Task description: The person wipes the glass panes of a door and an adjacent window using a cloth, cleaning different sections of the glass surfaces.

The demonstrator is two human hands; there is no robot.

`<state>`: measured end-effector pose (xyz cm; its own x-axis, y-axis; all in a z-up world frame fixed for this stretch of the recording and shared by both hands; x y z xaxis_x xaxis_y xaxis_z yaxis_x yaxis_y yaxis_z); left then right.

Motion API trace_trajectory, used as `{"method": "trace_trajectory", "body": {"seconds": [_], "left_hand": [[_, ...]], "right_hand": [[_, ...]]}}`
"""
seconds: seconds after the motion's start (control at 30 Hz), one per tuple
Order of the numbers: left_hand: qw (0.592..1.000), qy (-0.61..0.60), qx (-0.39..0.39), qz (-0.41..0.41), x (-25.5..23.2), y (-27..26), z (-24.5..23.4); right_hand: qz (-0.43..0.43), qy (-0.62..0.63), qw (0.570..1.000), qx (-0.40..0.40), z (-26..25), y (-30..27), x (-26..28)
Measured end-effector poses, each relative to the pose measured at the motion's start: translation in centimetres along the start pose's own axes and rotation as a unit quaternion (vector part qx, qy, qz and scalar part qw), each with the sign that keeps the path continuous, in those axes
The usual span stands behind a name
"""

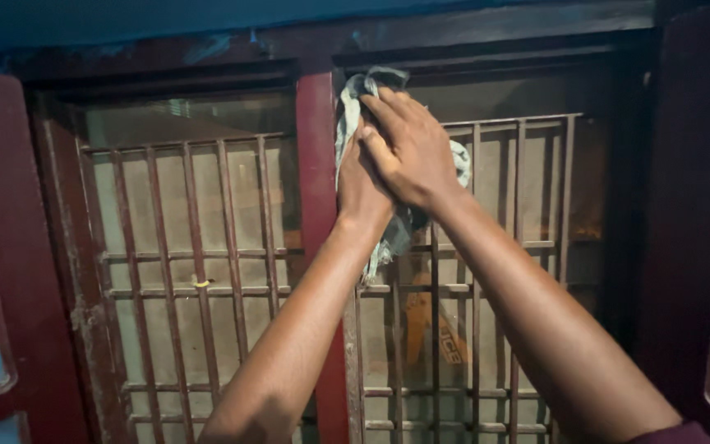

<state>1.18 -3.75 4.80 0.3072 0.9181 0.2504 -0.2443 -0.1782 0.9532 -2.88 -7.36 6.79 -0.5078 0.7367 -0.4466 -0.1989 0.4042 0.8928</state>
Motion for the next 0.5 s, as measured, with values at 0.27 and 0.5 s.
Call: {"method": "trace_trajectory", "body": {"seconds": [0.27, 0.5], "left_hand": [[0.999, -0.009, 0.011, -0.04, -0.2, -1.2, -1.9], [0.997, -0.023, 0.065, -0.027, -0.5, -6.3, -1.4]], "right_hand": [[-0.024, 0.006, 1.0, -0.008, -1.2, -0.3, 1.5], [-0.057, -0.008, 0.998, -0.003, -0.7, -3.7, 4.3]]}}
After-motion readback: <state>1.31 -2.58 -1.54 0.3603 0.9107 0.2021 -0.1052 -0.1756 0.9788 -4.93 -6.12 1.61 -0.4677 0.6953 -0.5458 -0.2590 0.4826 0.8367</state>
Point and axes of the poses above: each hand's wrist, its own y-axis towards the middle knuckle, its own z-axis out of the palm, x = y × z, the point moved 10 cm from there along y, towards the middle knuckle, and after that the axes turned 8 degrees about -z, right-handed, at the moved point
